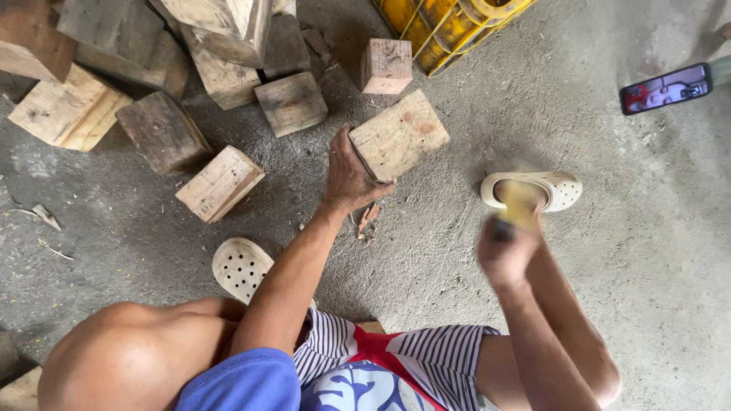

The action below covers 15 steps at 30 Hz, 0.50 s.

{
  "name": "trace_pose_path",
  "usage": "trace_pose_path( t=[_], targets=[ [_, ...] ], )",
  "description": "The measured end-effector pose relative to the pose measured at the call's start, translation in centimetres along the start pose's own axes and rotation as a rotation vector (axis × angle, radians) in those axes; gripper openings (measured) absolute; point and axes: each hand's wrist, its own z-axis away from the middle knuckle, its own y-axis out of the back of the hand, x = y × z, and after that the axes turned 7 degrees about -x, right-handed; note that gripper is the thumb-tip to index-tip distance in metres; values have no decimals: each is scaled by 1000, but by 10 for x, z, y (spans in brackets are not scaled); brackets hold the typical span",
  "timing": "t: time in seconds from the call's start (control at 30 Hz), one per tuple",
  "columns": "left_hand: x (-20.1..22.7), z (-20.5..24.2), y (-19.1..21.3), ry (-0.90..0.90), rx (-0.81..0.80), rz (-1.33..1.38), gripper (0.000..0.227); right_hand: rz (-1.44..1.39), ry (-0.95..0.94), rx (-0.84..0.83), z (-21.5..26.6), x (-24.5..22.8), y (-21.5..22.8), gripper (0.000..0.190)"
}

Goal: The person sits on the floor and uses a hammer to repeatedly strike small wooden blocks. They hold the blocks in one hand and hit them with the hammer in the other, occasionally placing the blocks into a yellow plastic crate.

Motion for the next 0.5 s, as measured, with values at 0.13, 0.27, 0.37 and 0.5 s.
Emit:
trace_pose_path(
  t=[0.13, 0.27, 0.37, 0.5],
  targets=[
    [-4, 0, 4, -1, -46, -26, 159, 82, -135, -369, 3, -39, 2, 29],
    [-2, -1, -2, 16, -66, -62, 160, -215, -162, -102, -13, -86, 61, 26],
    [-7, -2, -4, -22, -26, -21, 161, -445, 225, 269, -39, -95, 108, 9],
    [-10, -3, -6, -26, -30, -26, 164, -844, 240, 674, -55, -69, 122, 32]
  ],
)
